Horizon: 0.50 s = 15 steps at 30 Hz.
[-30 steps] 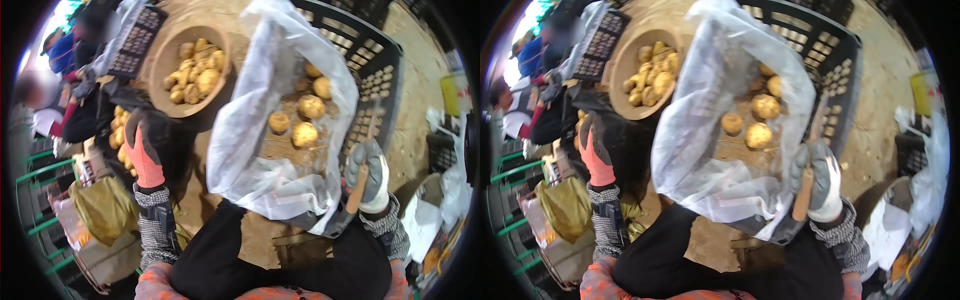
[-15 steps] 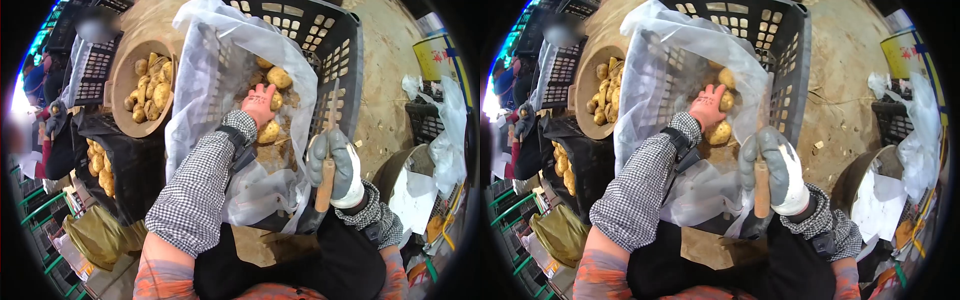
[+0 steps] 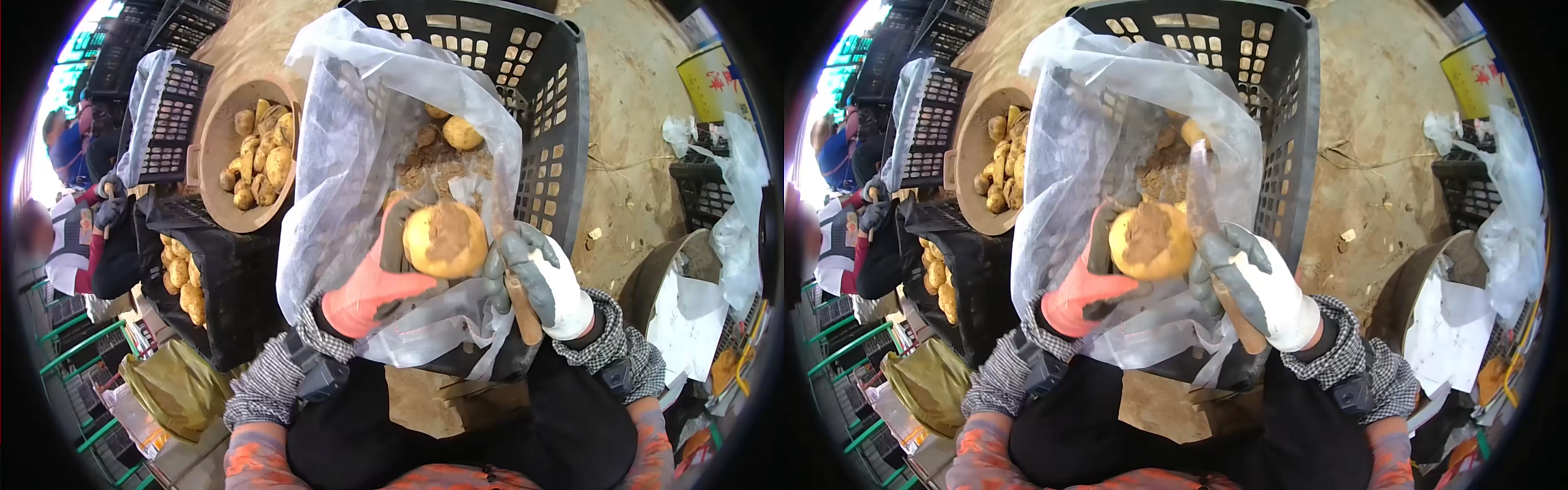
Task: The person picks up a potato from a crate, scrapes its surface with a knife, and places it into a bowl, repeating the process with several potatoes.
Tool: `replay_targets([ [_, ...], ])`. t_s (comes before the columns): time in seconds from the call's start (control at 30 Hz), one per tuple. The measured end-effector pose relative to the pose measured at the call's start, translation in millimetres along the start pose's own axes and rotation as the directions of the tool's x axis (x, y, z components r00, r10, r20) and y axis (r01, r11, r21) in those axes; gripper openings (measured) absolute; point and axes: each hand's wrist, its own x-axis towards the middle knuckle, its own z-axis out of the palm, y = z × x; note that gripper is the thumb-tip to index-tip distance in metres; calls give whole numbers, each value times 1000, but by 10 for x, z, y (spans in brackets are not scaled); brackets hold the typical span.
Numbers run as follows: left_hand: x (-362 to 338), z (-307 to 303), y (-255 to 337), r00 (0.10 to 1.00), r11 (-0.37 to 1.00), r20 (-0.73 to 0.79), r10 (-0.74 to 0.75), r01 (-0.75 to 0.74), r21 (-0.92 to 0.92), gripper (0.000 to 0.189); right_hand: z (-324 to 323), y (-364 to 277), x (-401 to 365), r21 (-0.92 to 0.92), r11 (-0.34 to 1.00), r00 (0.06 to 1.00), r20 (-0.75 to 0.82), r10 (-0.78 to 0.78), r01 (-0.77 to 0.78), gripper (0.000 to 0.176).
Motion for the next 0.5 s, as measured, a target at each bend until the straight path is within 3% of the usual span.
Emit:
replay_targets([
  [0.03,-23,-16,-73,1000,1000,4,-5,5,-7,90,30,12,-1,18,996,995,-44,88,-87,36],
  [0.1,-25,-67,-200,988,989,43,148,-149,5,93,23,44,17,67,990,990,-43,131,-128,33],
  [0.13,-64,-64,-155,998,984,21,59,-55,-167,96,5,88,33,12,992,992,12,128,-128,33],
  [0.17,-49,-69,-175,998,983,24,58,-53,-176,96,-11,102,43,-43,991,989,71,127,-124,34],
  [0.23,-4,-90,-207,959,960,54,279,-280,9,95,13,83,30,-27,998,993,99,68,-65,33],
  [0.27,-7,-113,-214,959,961,63,276,-277,5,95,31,74,30,-13,996,993,82,85,-84,24],
  [0.33,-29,-148,-234,941,853,174,291,-338,397,93,23,90,46,2,995,993,53,102,-102,16],
  [0.4,-41,-160,-193,929,792,210,304,-369,486,92,-43,134,92,-299,953,994,82,77,-49,20],
  [0.43,-47,-163,-185,917,715,240,318,-398,574,91,-32,129,82,-302,952,994,73,78,-52,20],
  [0.5,-51,-169,-221,911,702,234,340,-412,581,89,5,109,57,-315,940,988,36,151,-132,26],
])
